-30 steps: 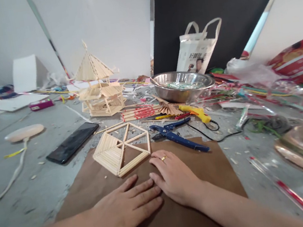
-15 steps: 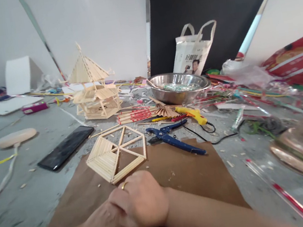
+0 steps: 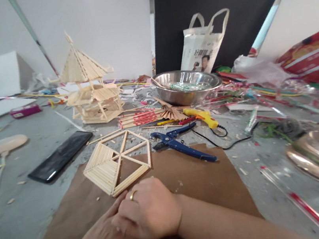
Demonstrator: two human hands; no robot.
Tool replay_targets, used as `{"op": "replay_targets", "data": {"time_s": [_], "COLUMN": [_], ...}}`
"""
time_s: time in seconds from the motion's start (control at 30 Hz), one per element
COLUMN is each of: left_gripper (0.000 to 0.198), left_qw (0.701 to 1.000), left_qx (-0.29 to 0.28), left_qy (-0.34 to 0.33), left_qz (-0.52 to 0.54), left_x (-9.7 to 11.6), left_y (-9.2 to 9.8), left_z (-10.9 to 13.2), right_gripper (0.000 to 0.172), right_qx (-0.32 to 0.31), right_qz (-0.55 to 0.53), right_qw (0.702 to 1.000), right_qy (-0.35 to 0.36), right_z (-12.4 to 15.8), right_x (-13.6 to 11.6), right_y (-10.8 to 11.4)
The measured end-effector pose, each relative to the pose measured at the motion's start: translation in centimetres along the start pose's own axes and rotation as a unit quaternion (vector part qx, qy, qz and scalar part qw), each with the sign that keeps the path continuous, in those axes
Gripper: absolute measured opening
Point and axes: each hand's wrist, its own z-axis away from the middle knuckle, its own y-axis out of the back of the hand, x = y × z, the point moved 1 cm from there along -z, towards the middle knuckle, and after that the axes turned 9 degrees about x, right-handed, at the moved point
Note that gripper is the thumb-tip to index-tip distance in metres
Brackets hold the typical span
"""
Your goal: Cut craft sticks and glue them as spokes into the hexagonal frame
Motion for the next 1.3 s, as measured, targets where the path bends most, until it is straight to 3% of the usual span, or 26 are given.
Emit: {"op": "replay_targets", "data": {"time_s": [0.07,0.17,0.2,0.3,0.37,0.43,0.53,0.67,0.77,0.87,1.0,1.17,1.3], "left_gripper": [0.054,0.021,0.022,0.03,0.026,0.024,0.025,0.028,0.029,0.03,0.028,0.029,0.029], "left_qw": [1.0,0.998,0.998,0.991,0.981,0.966,0.962,0.958,0.944,0.931,0.93,0.921,0.918], "left_qx": [-0.012,-0.044,-0.046,0.05,0.097,0.123,0.128,0.153,0.194,0.21,0.186,0.165,0.107], "left_qy": [-0.005,-0.046,-0.037,0.114,0.159,0.215,0.234,0.243,0.268,0.296,0.309,0.327,0.332], "left_qz": [0.001,-0.007,-0.011,-0.05,-0.055,-0.075,-0.064,-0.028,-0.022,-0.045,-0.074,-0.132,-0.187], "left_x": [0.0,-0.8,-1.5,-4.9,-7.5,-9.8,-12.1,-13.7,-14.9,-15.9,-17.1,-18.5,-19.5], "left_y": [0.6,3.3,4.6,8.1,9.0,8.7,7.1,6.4,7.1,7.2,6.6,6.3,5.5], "left_z": [-0.4,-1.4,-1.9,-4.0,-5.4,-6.5,-7.3,-6.7,-5.5,-4.7,-4.3,-3.6,-3.0], "right_gripper": [0.028,0.024,0.022,0.017,0.018,0.02,0.023,0.029,0.028,0.025,0.022,0.022,0.023], "right_qx": [0.002,0.028,0.036,0.069,0.072,0.045,-0.05,-0.197,-0.243,-0.277,-0.302,-0.308,-0.292], "right_qz": [0.003,0.021,0.029,0.095,0.164,0.207,0.259,0.334,0.339,0.337,0.351,0.364,0.36], "right_qw": [1.0,0.996,0.994,0.974,0.947,0.926,0.904,0.873,0.865,0.862,0.849,0.843,0.854], "right_qy": [-0.024,-0.081,-0.104,-0.192,-0.267,-0.313,-0.337,-0.296,-0.278,-0.258,-0.254,-0.249,-0.234], "right_z": [-0.1,-0.5,-0.5,-0.4,-0.1,0.1,-0.1,-1.4,-2.8,-4.2,-5.8,-6.7,-6.4], "right_x": [0.7,2.0,2.6,4.8,6.8,8.8,11.5,14.3,15.7,16.2,16.0,15.6,15.7], "right_y": [0.5,1.5,1.9,2.8,3.4,4.0,5.1,5.8,4.9,3.3,1.9,1.6,1.9]}}
